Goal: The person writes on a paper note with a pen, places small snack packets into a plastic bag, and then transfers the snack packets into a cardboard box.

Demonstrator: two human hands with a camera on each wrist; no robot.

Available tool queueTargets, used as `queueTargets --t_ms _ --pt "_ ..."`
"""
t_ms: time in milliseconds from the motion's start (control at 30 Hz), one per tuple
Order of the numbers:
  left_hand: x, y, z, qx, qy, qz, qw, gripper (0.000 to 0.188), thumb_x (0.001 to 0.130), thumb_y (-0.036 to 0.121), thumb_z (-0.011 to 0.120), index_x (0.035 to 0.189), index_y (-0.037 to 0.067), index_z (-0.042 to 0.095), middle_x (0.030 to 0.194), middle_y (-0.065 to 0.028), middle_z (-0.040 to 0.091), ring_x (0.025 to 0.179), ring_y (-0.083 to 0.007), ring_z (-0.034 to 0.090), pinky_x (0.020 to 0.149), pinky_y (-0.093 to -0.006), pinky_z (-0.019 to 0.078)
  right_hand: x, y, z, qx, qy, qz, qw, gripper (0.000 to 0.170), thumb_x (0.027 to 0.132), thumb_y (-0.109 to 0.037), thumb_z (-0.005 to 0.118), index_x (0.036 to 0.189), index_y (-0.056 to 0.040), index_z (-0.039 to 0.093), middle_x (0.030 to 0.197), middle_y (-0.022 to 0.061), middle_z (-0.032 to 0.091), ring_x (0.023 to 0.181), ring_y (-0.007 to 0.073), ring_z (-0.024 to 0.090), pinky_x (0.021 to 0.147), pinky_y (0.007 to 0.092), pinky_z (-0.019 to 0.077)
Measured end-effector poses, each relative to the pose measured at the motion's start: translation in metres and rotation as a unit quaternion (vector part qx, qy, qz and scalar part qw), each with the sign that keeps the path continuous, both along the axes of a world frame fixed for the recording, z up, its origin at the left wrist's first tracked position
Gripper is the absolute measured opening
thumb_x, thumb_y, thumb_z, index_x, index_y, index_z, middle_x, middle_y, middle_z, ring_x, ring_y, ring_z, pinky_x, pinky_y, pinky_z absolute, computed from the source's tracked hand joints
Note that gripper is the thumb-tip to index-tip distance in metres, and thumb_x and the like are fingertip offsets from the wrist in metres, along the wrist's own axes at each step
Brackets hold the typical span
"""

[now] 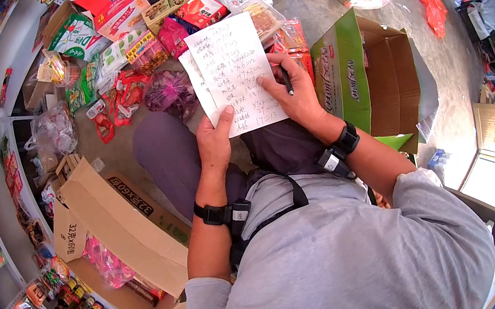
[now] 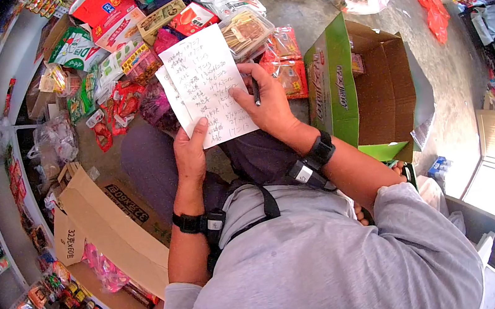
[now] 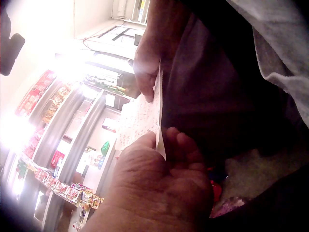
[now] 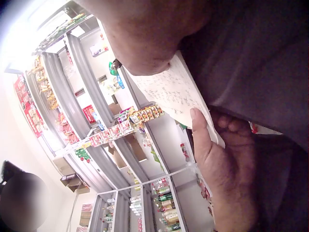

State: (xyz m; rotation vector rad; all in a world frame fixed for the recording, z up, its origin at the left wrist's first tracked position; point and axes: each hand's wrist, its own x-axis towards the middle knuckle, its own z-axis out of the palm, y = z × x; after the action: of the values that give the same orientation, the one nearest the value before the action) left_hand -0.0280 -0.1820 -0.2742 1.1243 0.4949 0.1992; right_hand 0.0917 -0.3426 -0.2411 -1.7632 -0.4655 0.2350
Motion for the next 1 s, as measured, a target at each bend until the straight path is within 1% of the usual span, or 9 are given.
queueTargets --t_ms 67,167,333,433,667,767,867,967,1000 --pt "-0.001 0.001 -0.004 0.007 0.006 0.000 1.000 0.030 0.099 0.016 0.065 0.123 -0.002 0.064 0.114 -0.0081 0.070 0.099 -0.0147 0.066 0.088 -0.0282 0.0519 0.002 -0.001 -0.007 -0.001 -0.007 -0.002 1.000 0.035 0.092 -0.002 0.067 0.125 -0.0015 0.056 0.090 -0.0006 0.064 0.082 0.0047 0.056 0.073 0.0219 0.0473" --pt "0.000 0.001 -0.006 0.011 0.014 0.012 1.000 0.031 0.098 0.016 0.065 0.123 -0.004 0.064 0.114 -0.0084 0.069 0.099 -0.0148 0.065 0.088 -0.0280 0.0514 -0.003 0.002 0.008 0.019 0.012 -0.019 1.000 0.038 0.087 -0.007 0.071 0.122 -0.0019 0.059 0.086 0.0044 0.064 0.078 0.0117 0.058 0.072 0.0279 0.0493" --pt "0.000 0.000 0.002 -0.002 0.033 0.025 0.999 0.033 0.097 0.015 0.066 0.122 -0.006 0.063 0.114 -0.0082 0.069 0.099 -0.0139 0.064 0.088 -0.0274 0.0502 0.001 -0.001 0.020 -0.003 -0.030 -0.021 0.999 0.036 0.087 -0.008 0.071 0.120 -0.0027 0.060 0.082 0.0057 0.059 0.076 0.0145 0.057 0.072 0.0296 0.0491" --pt "0.000 0.000 -0.006 -0.013 0.021 0.033 0.999 0.033 0.097 0.014 0.067 0.123 -0.006 0.063 0.115 -0.0079 0.069 0.099 -0.0139 0.064 0.089 -0.0278 0.0501 -0.004 0.000 0.015 -0.021 -0.047 -0.024 0.998 0.037 0.087 -0.010 0.072 0.121 -0.0020 0.059 0.087 0.0107 0.064 0.081 0.0195 0.063 0.076 0.0324 0.0516" --pt "0.000 -0.001 0.005 0.019 0.056 0.032 0.998 0.033 0.096 0.014 0.067 0.123 -0.006 0.063 0.115 -0.0077 0.069 0.100 -0.0141 0.064 0.089 -0.0283 0.0501 -0.004 0.000 0.014 0.009 -0.040 -0.014 0.999 0.037 0.088 -0.009 0.070 0.122 -0.0030 0.057 0.094 0.0140 0.069 0.088 0.0220 0.069 0.080 0.0337 0.0535" --pt "0.000 -0.001 0.004 0.030 0.055 0.028 0.998 0.033 0.096 0.014 0.067 0.123 -0.006 0.063 0.115 -0.0079 0.068 0.100 -0.0140 0.064 0.090 -0.0283 0.0502 -0.004 0.000 0.019 0.009 -0.042 -0.016 0.999 0.036 0.089 -0.008 0.069 0.122 -0.0007 0.057 0.087 0.0057 0.064 0.081 0.0110 0.059 0.075 0.0283 0.0502" --pt "0.001 -0.001 0.001 0.004 0.039 0.023 0.999 0.034 0.097 0.014 0.067 0.124 -0.006 0.063 0.117 -0.0082 0.068 0.101 -0.0140 0.064 0.090 -0.0284 0.0503 -0.005 0.002 0.006 0.024 -0.068 -0.020 0.997 0.037 0.089 -0.007 0.069 0.123 -0.0008 0.056 0.090 0.0091 0.067 0.084 0.0149 0.064 0.077 0.0297 0.0518" --pt "-0.001 -0.001 0.002 -0.007 0.042 0.024 0.999 0.035 0.097 0.014 0.067 0.126 -0.006 0.061 0.118 -0.0081 0.067 0.101 -0.0145 0.064 0.090 -0.0287 0.0507 -0.011 0.003 0.018 0.037 -0.104 0.014 0.994 0.036 0.087 -0.010 0.069 0.120 -0.0035 0.057 0.098 0.0198 0.069 0.092 0.0364 0.069 0.078 0.0424 0.0542" --pt "-0.001 -0.002 0.003 -0.011 0.041 0.024 0.999 0.036 0.097 0.014 0.067 0.126 -0.005 0.061 0.118 -0.0081 0.067 0.101 -0.0147 0.064 0.090 -0.0288 0.0509 -0.011 0.002 0.022 0.034 -0.122 0.028 0.992 0.037 0.086 -0.010 0.069 0.121 -0.0051 0.057 0.097 0.0181 0.069 0.090 0.0373 0.068 0.078 0.0434 0.0541"
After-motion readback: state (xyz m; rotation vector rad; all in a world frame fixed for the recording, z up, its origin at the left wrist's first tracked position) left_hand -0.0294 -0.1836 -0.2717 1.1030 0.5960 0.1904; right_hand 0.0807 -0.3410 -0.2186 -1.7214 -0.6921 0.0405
